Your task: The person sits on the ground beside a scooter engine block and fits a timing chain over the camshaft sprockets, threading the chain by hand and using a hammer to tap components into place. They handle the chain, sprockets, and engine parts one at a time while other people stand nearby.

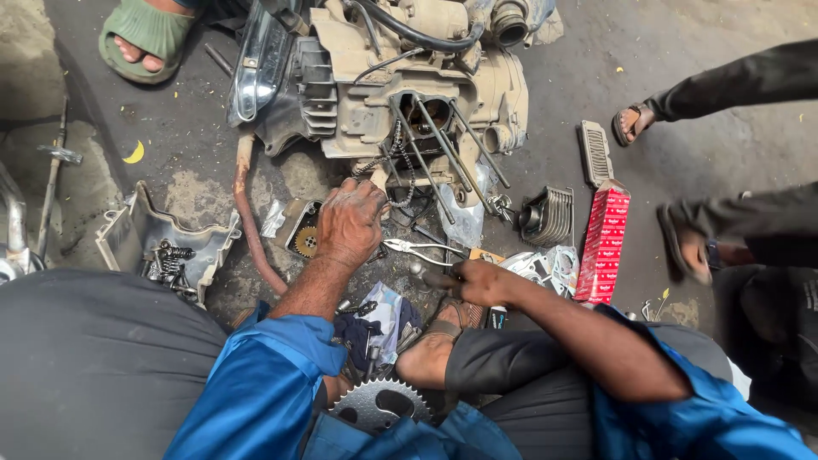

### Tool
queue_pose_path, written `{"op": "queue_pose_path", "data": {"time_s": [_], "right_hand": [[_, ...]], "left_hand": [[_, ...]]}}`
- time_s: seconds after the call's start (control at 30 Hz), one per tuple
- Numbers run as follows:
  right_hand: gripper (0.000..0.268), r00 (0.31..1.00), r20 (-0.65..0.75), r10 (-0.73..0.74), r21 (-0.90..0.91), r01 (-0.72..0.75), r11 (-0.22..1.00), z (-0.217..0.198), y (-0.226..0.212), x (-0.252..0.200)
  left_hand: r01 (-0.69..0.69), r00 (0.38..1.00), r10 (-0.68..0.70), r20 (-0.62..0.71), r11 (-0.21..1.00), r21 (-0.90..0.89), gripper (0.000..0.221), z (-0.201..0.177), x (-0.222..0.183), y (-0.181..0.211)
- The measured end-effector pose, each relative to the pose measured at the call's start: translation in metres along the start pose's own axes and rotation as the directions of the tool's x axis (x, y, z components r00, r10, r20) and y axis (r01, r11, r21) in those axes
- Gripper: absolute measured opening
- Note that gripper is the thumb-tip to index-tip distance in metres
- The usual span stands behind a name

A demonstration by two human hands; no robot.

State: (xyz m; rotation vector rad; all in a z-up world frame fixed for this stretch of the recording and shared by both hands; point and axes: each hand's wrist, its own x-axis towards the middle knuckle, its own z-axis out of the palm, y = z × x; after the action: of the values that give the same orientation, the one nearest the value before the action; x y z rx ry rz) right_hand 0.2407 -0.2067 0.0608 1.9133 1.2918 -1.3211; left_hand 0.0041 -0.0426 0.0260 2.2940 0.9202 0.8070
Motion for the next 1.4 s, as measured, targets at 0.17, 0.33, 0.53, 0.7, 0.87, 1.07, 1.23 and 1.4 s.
{"op": "queue_pose_path", "data": {"time_s": [0.17, 0.33, 0.53, 0.7, 0.87, 1.07, 1.23, 1.4], "right_hand": [[0.037, 0.886, -0.437, -0.159, 0.095, 0.221, 0.971, -0.029, -0.102, -0.134], [0.043, 0.557, -0.812, -0.175, 0.055, 0.373, 0.926, -0.024, -0.137, -0.145], [0.042, 0.471, -0.878, -0.089, 0.101, 0.363, 0.926, -0.02, -0.154, -0.121], [0.04, 0.45, -0.884, -0.126, 0.045, 0.351, 0.935, -0.02, -0.152, -0.113], [0.04, 0.371, -0.923, -0.103, 0.042, 0.363, 0.931, -0.018, -0.163, -0.127], [0.041, 0.452, -0.886, -0.104, 0.059, 0.333, 0.941, -0.022, -0.154, -0.118], [0.04, 0.367, -0.922, -0.121, 0.035, 0.393, 0.919, -0.023, -0.164, -0.131], [0.046, 0.674, -0.734, 0.086, 0.249, 0.149, 0.957, -0.022, -0.157, -0.112]], "left_hand": [[0.021, 1.0, -0.021, -0.018, 0.999, -0.042, 0.024, -0.004, -0.002, -0.001], [0.002, 0.999, -0.004, -0.048, 0.999, -0.042, 0.023, 0.0, -0.001, -0.001], [0.028, 1.0, -0.028, -0.009, 0.999, -0.032, 0.027, 0.0, -0.002, -0.001], [0.046, 0.999, -0.046, 0.028, 0.999, 0.002, 0.029, 0.006, -0.002, -0.008], [0.052, 0.998, -0.051, 0.034, 0.998, -0.02, 0.033, 0.019, -0.006, -0.011], [0.058, 0.997, -0.058, 0.044, 0.998, -0.005, 0.033, 0.018, -0.001, -0.014], [0.054, 0.998, -0.054, 0.019, 0.998, -0.033, 0.033, 0.017, -0.007, -0.009], [0.084, 0.994, -0.082, 0.066, 0.996, -0.037, 0.027, 0.005, 0.0, -0.006]]}}
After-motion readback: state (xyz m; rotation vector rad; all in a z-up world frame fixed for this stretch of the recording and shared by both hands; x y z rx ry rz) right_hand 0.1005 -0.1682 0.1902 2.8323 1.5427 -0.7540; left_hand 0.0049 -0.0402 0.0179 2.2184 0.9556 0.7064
